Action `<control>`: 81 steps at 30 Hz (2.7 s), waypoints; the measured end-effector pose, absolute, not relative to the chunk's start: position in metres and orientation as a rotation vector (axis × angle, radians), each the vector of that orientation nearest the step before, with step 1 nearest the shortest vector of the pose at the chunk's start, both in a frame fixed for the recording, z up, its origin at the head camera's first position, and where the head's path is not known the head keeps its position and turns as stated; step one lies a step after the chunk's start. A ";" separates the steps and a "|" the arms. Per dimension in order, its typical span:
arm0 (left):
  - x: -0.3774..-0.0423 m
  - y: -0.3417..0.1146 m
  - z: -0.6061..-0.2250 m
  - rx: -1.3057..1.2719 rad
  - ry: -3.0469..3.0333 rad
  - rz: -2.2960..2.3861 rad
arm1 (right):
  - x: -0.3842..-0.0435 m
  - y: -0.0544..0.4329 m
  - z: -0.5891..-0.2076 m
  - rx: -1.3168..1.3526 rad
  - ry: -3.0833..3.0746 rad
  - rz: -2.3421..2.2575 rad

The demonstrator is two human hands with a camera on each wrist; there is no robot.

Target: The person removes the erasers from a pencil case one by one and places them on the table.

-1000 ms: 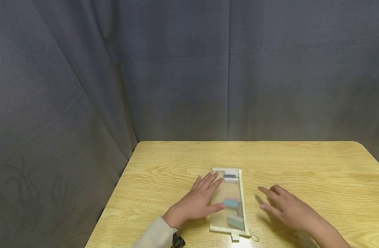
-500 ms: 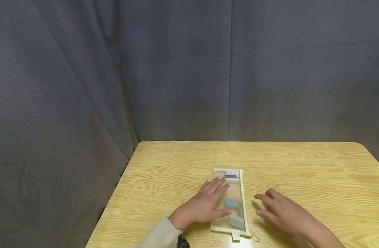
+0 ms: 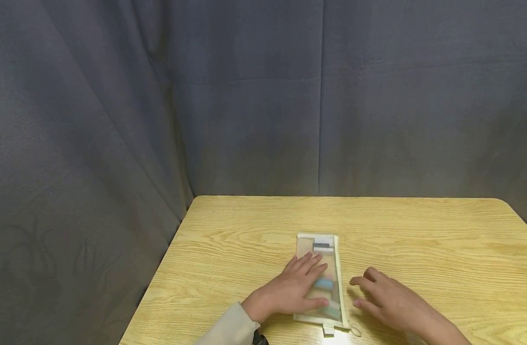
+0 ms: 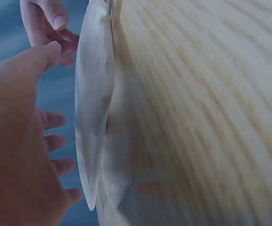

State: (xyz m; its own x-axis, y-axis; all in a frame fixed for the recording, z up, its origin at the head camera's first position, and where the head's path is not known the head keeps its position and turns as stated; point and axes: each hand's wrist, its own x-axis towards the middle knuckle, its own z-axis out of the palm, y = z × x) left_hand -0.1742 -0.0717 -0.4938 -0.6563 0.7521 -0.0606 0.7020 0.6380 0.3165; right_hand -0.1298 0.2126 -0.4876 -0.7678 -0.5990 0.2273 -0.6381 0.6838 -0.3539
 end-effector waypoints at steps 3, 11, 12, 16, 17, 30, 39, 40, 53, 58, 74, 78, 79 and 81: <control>-0.172 -0.069 -0.495 1.188 2.666 0.368 | -0.128 0.210 -0.487 1.034 -2.801 0.655; -0.168 -0.065 -0.496 1.196 2.648 0.301 | -0.120 0.204 -0.487 1.100 -2.777 0.675; -0.168 -0.065 -0.496 1.195 2.648 0.298 | -0.120 0.203 -0.487 1.108 -2.771 0.671; -0.167 -0.063 -0.495 1.190 2.643 0.304 | -0.117 0.201 -0.486 1.115 -2.807 0.665; -0.166 -0.062 -0.494 1.185 2.639 0.307 | -0.117 0.201 -0.486 1.116 -2.826 0.666; -0.162 -0.058 -0.495 1.137 2.618 0.281 | -0.114 0.197 -0.488 1.155 -2.914 0.672; -0.161 -0.057 -0.498 1.145 2.626 0.232 | -0.112 0.193 -0.495 1.207 -2.827 0.592; -0.161 -0.057 -0.498 1.145 2.627 0.227 | -0.112 0.193 -0.495 1.214 -2.806 0.582; -0.160 -0.051 -0.500 1.097 2.627 0.223 | -0.116 0.190 -0.501 1.289 -2.703 0.492; -0.159 -0.050 -0.501 1.112 2.647 0.148 | -0.118 0.190 -0.501 1.278 -2.750 0.487; -0.152 -0.048 -0.500 1.144 2.667 -0.024 | -0.120 0.184 -0.500 1.217 -2.813 0.506; -0.151 -0.047 -0.499 1.155 2.683 -0.072 | -0.119 0.182 -0.499 1.206 -2.803 0.455; -0.150 -0.046 -0.499 1.156 2.687 -0.088 | -0.119 0.181 -0.499 1.200 -2.794 0.438; -0.150 -0.045 -0.500 1.163 2.697 -0.118 | -0.119 0.180 -0.499 1.185 -2.773 0.403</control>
State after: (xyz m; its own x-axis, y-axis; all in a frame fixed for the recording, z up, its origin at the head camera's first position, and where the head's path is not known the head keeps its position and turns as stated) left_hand -0.1499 -0.0453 -0.4996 -0.6699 0.7105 -0.2155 0.7266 0.6870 0.0063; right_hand -0.1186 0.1801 -0.4988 -0.6925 -0.6950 0.1932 -0.7213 0.6624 -0.2026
